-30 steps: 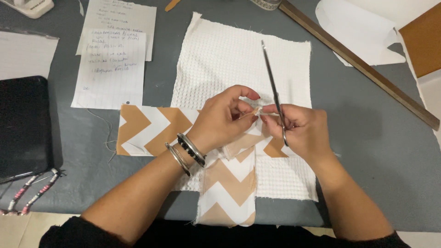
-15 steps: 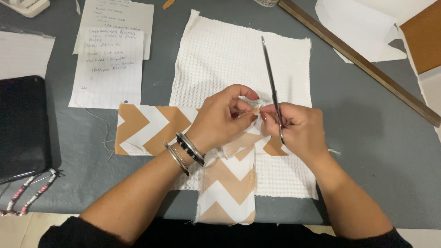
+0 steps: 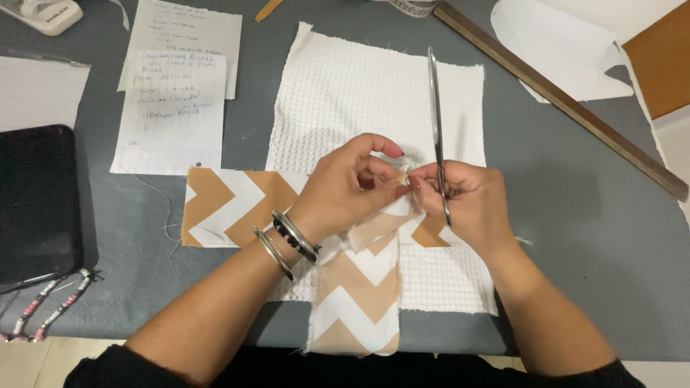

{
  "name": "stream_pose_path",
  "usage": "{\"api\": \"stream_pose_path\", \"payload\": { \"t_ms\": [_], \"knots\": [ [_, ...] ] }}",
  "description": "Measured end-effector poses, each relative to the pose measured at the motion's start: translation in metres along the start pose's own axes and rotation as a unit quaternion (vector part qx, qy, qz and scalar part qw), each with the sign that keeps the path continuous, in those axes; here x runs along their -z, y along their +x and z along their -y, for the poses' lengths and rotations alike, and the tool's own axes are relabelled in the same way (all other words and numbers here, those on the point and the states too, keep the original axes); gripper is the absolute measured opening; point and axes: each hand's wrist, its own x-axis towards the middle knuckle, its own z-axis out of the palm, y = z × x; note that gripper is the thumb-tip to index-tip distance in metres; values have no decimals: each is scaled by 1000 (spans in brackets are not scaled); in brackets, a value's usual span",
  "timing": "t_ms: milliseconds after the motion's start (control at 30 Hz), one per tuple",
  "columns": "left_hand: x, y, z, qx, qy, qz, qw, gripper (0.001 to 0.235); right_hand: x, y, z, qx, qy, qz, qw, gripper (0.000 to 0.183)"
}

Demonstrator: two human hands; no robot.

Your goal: The person uses a pair of scissors to trim the edges of a piece of beige and white chevron-patterned fabric. They hold the fabric with their left hand while cutting with their right hand, occasionally adjusting the fabric's position on the table.

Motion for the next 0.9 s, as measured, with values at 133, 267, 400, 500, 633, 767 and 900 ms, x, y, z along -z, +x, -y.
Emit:
{"api": "stream_pose_path", "payload": {
  "t_ms": [133,267,400,500,633,767,900],
  "knots": [
    [-1,-1,0,1,15,-10,1000,38,0,-1,-1,9,-19,4,1000,12],
    [-1,0,9,-12,19,-4,1000,28,-4,-2,3,3,18,7,1000,12],
    [-1,0,4,-9,19,-11,1000,19,-2,1,2,-7,39,23,999,16],
    [-2,0,4,3,0,-15,1000,18,-3,1,3,-6,51,20,998,14],
    [3,3,8,12,4,-17,1000,18,5,3,7,-10,65,30,997,14],
    [6,4,11,28,-25,-13,999,20,41,7,-12,28,85,130,988,48],
    [9,4,-13,107,-37,-18,993,17,73,-24,27,-14,4,308,951,62]
  ]
}}
